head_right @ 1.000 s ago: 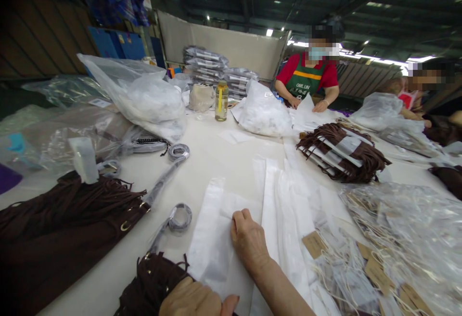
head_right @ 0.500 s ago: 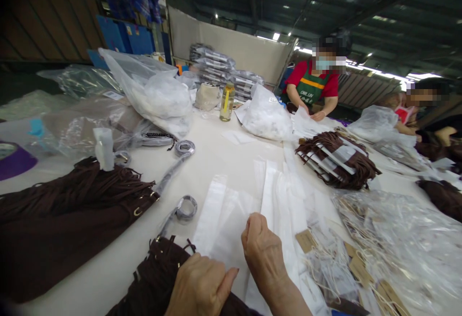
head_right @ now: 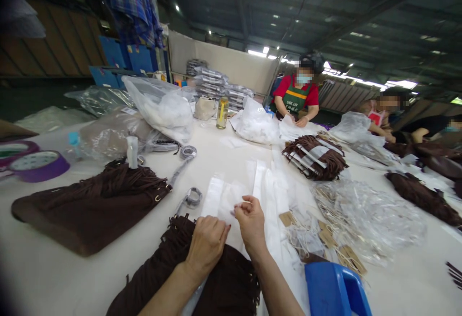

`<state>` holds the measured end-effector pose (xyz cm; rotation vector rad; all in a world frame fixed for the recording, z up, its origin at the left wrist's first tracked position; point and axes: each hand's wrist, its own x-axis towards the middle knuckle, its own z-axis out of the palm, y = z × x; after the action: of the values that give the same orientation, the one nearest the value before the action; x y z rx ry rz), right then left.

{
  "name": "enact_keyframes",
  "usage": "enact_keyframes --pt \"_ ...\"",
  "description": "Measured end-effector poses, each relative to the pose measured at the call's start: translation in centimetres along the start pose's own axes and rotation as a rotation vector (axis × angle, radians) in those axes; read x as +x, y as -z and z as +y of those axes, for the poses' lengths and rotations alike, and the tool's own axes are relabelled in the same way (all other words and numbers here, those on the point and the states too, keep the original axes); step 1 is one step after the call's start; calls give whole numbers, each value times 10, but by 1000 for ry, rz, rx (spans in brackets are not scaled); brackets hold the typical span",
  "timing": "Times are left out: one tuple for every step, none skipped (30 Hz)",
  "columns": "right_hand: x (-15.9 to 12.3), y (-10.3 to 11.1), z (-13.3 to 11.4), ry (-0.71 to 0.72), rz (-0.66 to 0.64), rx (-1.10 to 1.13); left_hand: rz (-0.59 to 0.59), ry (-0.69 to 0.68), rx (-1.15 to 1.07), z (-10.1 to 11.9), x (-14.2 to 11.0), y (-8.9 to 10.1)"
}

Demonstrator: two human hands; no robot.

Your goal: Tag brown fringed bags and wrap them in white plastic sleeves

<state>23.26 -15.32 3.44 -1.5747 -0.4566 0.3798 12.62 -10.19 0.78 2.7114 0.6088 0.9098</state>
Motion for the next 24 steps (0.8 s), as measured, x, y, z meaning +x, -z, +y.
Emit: enact_keyframes --pt "-2 1 -4 2 13 32 -8 17 -10 0 -1 7" --pt "-4 2 -8 6 20 57 -15 42 -24 0 -4 14" --pt "-7 3 -11 11 23 77 -23 71 -45 0 -9 22" --pt "-10 4 -15 17 23 94 -31 97 -73 0 -15 30" --pt "-13 4 -19 24 25 109 -42 110 -110 1 -23 37" --pt "-15 4 -22 31 30 123 -59 107 -152 1 -31 44" --pt "-18 5 -24 37 39 137 -79 83 -193 1 -40 49" --pt "-19 5 -26 41 51 152 -100 41 -229 2 -49 54" --pt "-20 5 -27 44 65 167 -115 -11 -254 1 -57 57" --pt "-19 5 -28 45 79 182 -119 -66 -267 0 -64 58" --pt "-18 5 -28 45 92 194 -111 -115 -267 -1 -70 58" --pt "-15 5 -28 45 102 204 -96 -157 -256 -2 -75 57" --pt "-12 5 -29 47 111 212 -79 -188 -235 -4 -78 54" --pt "-9 5 -31 50 117 217 -64 -214 -204 -6 -82 50" --pt "-6 6 -33 55 122 222 -52 -240 -163 -8 -85 46" --pt "-4 6 -37 63 123 225 -41 -263 -112 -11 -88 41" --pt "-4 5 -41 74 121 228 -29 -280 -52 -12 -91 35" --pt "-6 5 -46 86 112 229 -17 -288 9 -14 -95 31" --pt "-10 4 -51 101 95 229 -8 -293 62 -14 -98 27" --pt "-18 3 -55 116 71 226 -10 -300 99 -14 -100 24" --pt "-30 3 -58 127 44 221 -30 -304 117 -13 -100 24" --pt "-43 2 -59 140 15 203 -70 -299 118 -11 -99 24" --pt "-59 1 -57 155 -13 174 -131 -285 104 -9 -95 27" --pt "-75 1 -54 169 -40 135 -209 -254 79 -7 -90 31"
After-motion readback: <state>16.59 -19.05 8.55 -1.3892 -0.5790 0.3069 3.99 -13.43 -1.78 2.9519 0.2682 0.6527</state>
